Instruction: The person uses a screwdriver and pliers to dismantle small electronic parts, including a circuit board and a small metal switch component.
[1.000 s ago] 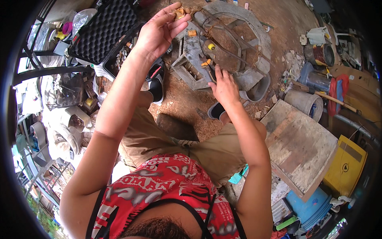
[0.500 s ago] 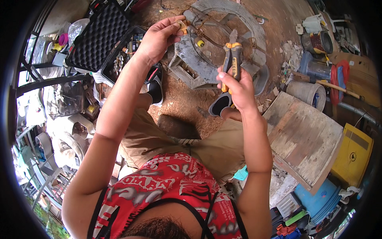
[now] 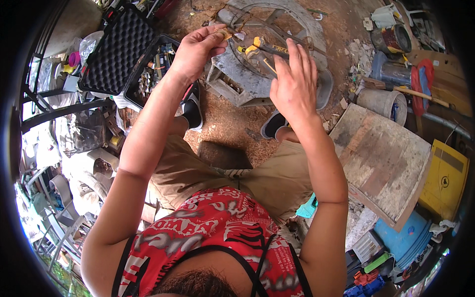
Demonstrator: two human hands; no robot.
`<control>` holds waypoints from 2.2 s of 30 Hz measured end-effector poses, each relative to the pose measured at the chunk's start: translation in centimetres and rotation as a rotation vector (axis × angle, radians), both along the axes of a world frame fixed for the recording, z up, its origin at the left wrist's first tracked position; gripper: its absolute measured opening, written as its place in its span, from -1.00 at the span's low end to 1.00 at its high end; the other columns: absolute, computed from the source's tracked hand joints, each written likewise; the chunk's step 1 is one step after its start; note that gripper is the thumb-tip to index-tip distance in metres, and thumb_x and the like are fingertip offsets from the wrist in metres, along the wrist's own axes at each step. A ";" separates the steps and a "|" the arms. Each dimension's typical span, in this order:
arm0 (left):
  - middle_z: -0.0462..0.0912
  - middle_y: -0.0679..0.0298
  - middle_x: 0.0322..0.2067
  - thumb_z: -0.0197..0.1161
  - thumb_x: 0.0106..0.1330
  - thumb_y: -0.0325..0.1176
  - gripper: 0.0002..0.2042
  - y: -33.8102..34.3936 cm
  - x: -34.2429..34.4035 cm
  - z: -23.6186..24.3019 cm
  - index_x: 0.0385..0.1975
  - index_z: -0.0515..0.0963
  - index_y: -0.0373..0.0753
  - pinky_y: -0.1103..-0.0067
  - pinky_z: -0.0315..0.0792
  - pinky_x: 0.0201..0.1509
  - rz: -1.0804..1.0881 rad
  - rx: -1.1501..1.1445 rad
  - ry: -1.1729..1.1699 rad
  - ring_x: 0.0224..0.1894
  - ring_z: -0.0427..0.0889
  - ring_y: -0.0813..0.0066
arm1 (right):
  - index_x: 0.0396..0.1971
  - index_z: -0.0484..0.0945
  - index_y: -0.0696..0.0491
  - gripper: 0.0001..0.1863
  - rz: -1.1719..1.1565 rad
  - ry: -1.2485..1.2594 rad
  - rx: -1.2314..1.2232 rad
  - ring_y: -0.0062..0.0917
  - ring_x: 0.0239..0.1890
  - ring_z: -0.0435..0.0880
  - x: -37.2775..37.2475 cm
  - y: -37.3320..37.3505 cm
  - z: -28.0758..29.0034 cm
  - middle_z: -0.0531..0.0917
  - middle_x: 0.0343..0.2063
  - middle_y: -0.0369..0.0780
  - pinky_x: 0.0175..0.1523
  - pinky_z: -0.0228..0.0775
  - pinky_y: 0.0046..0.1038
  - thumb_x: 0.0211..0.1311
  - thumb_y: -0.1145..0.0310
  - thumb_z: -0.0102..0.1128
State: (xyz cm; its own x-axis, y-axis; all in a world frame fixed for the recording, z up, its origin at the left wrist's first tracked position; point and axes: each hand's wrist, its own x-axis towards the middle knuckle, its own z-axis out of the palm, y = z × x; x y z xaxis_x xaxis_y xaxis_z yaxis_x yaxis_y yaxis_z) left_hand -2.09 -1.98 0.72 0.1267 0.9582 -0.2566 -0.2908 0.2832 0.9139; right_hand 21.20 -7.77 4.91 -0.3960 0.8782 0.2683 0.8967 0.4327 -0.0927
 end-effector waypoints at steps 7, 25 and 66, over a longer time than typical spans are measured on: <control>0.63 0.33 -0.27 0.20 0.39 -0.38 -0.68 -0.2 0.5 -0.7 0.08 0.48 -0.36 0.67 0.54 -0.06 0.011 0.033 -0.022 -0.25 0.62 0.64 | -0.02 0.57 0.20 -0.54 -0.032 -0.008 0.001 -0.14 0.33 0.26 -0.8 0.1 -0.7 0.31 0.27 -0.01 0.36 0.09 -0.08 -0.03 0.47 0.23; 0.69 0.19 -0.25 0.32 0.27 -0.43 -0.68 0.1 -2.6 1.0 -0.03 0.53 -0.46 0.61 0.59 -0.11 -0.470 -0.053 0.197 -0.25 0.68 0.48 | -0.55 0.64 0.13 -0.85 0.060 0.238 -0.692 -0.23 -0.41 0.63 2.4 3.5 2.6 0.63 -0.52 -0.11 -0.28 0.44 -0.30 -0.17 0.58 0.11; 0.70 0.25 -0.24 0.32 0.28 -0.35 -0.45 0.2 -2.2 0.8 0.23 0.36 -0.42 0.69 0.52 -0.13 -0.647 0.009 0.124 -0.29 0.63 0.62 | -0.41 0.61 0.14 -0.77 0.135 0.012 -0.008 -0.19 -0.14 0.61 2.5 -0.2 0.2 0.62 -0.13 -0.17 -0.02 0.43 -0.27 -0.20 0.61 0.16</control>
State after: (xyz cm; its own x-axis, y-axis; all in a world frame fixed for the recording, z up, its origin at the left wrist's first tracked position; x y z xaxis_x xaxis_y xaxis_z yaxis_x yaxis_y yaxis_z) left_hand -4.31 -1.78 1.48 0.6477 0.7010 -0.2984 0.0430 0.3574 0.9329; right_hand 23.67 -7.97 5.11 -0.5077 0.8191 0.2671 0.8292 0.5487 -0.1065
